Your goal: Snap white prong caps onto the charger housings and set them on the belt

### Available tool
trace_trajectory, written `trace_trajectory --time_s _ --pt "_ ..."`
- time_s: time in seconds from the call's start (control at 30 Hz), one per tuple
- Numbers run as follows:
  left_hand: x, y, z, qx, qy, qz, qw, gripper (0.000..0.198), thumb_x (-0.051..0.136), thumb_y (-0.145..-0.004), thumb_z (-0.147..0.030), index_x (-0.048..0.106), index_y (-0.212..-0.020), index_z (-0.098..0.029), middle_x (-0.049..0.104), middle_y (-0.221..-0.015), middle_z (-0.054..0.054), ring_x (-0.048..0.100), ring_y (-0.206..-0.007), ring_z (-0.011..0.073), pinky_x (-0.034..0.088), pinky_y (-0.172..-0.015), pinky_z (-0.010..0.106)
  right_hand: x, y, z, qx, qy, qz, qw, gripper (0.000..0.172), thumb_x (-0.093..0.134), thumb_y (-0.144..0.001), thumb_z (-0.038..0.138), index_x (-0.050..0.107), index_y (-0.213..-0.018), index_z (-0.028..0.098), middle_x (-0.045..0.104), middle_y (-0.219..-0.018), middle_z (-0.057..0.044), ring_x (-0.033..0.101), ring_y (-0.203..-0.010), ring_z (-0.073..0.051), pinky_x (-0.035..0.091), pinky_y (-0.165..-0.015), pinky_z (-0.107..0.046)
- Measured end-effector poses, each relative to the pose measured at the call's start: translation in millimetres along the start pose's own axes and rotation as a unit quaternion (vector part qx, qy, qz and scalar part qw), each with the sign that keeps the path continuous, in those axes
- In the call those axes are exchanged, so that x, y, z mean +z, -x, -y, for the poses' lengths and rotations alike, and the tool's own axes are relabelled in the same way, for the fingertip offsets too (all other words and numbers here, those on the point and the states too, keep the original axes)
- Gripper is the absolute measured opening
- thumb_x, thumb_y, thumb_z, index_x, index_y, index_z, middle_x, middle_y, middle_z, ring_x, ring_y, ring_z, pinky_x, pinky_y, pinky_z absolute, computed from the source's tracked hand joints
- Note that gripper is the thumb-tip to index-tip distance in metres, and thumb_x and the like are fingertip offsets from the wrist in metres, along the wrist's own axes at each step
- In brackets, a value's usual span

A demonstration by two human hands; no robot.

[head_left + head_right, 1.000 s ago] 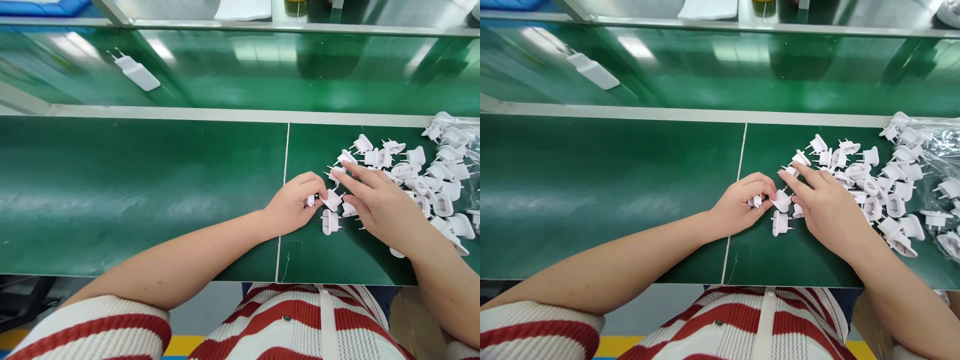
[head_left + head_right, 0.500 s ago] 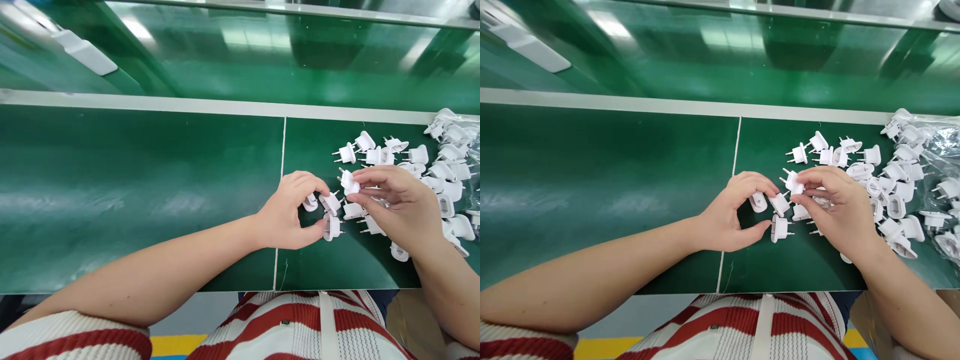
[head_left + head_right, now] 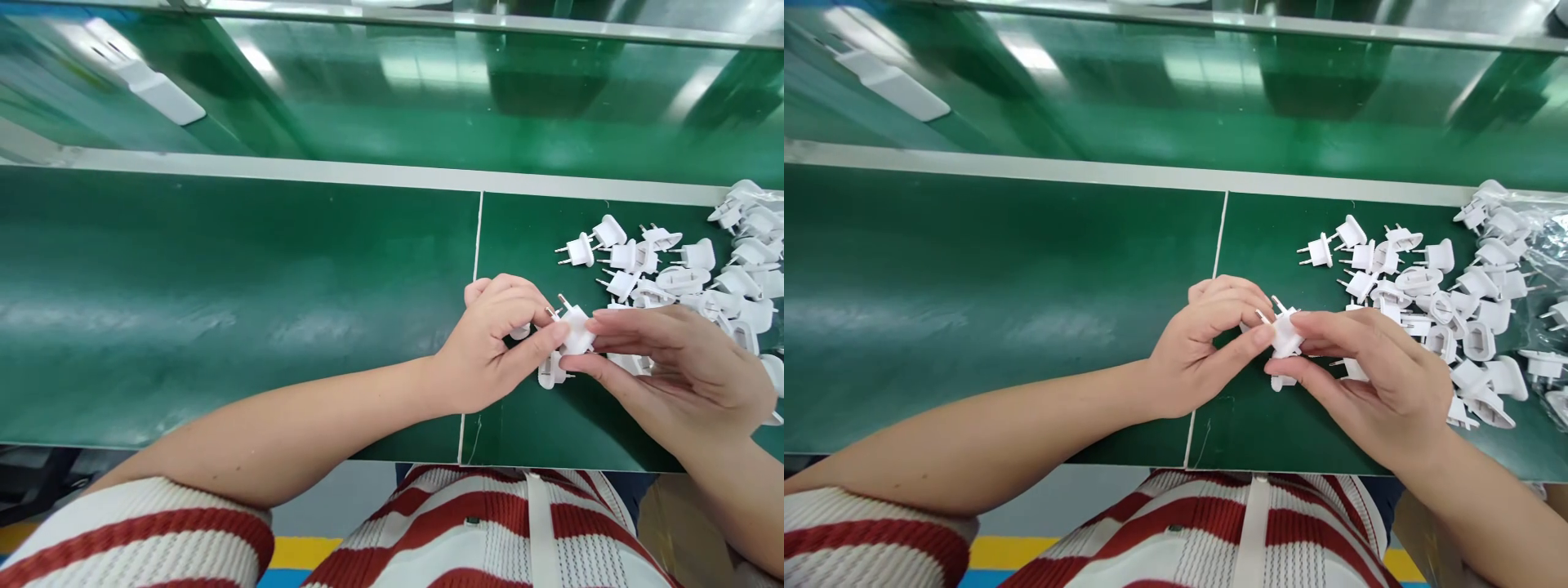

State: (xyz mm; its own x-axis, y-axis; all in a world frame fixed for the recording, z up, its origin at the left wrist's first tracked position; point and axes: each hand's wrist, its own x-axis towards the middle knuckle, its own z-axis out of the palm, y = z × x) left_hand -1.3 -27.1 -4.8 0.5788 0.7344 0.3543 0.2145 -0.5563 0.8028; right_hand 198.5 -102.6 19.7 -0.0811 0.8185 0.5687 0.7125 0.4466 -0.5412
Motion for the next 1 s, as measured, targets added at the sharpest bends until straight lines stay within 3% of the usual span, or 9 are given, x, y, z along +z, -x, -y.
trace_trajectory --time_s 0.2,0.43,0.53,0.67,0.77,1.0 --pt "-5.9 2.1 0.9 0.024 0.014 0.005 1.0 0.028 0.049 -0.107 -0.024 0.071 -0.091 -0.02 0.078 -0.097 0.001 0.068 -0.104 0.0181 0.038 -0.099 0.04 0.5 0.7 -0.5 0.008 -0.023 -0.012 1.0 0.049 0.093 -0.077 0.026 0.074 -0.121 0.034 0.078 -0.093 0.002 0.075 -0.07 -0.016 0.069 -0.061 -0.027" --pt "-1.4 2.6 0.4 0.016 0.006 -0.011 1.0 0.028 0.062 -0.103 -0.041 0.067 -0.086 -0.02 0.077 -0.092 0.001 0.068 -0.1 0.0188 0.037 -0.096 0.04 3.8 1.0 -3.3 0.003 -0.059 -0.002 0.998 0.056 0.092 -0.076 0.017 0.072 -0.126 0.034 0.078 -0.098 0.001 0.074 -0.072 -0.016 0.07 -0.065 -0.03" --pt "-0.7 2.2 -1.2 0.009 0.006 -0.004 1.0 0.028 0.055 -0.106 -0.034 0.066 -0.085 -0.019 0.076 -0.09 0.0 0.068 -0.099 0.0169 0.037 -0.096 0.037 4.7 2.7 -3.5 -0.003 -0.053 -0.006 0.999 0.058 0.092 -0.075 0.014 0.072 -0.126 0.034 0.078 -0.097 0.001 0.074 -0.072 -0.016 0.069 -0.066 -0.029" --pt "-2.1 2.6 -1.8 0.023 0.006 0.0 1.0 0.03 0.045 -0.108 -0.02 0.068 -0.089 -0.018 0.075 -0.093 0.001 0.067 -0.102 0.0161 0.037 -0.097 0.036 4.8 5.5 -3.5 0.068 -0.098 -0.011 0.993 0.055 0.093 -0.073 0.014 0.075 -0.121 0.033 0.076 -0.097 0.003 0.074 -0.078 -0.013 0.07 -0.075 -0.024" --pt "-2.9 3.1 -0.8 0.028 0.011 -0.004 1.0 0.028 0.046 -0.107 -0.019 0.068 -0.091 -0.018 0.075 -0.095 0.001 0.067 -0.102 0.0168 0.037 -0.097 0.036 5.7 6.5 -3.6 0.073 -0.113 -0.012 0.991 0.055 0.093 -0.073 0.014 0.075 -0.12 0.034 0.076 -0.098 0.003 0.073 -0.078 -0.012 0.069 -0.075 -0.024" --pt "-3.6 2.4 -0.6 0.024 0.071 -0.022 0.997 0.027 0.063 -0.102 -0.04 0.066 -0.086 -0.019 0.075 -0.091 0.003 0.067 -0.098 0.0193 0.036 -0.096 0.037 8.4 2.7 2.5 0.165 -0.233 -0.006 0.958 0.049 0.095 -0.073 0.018 0.076 -0.116 0.033 0.077 -0.1 0.002 0.076 -0.084 -0.014 0.069 -0.079 -0.025"
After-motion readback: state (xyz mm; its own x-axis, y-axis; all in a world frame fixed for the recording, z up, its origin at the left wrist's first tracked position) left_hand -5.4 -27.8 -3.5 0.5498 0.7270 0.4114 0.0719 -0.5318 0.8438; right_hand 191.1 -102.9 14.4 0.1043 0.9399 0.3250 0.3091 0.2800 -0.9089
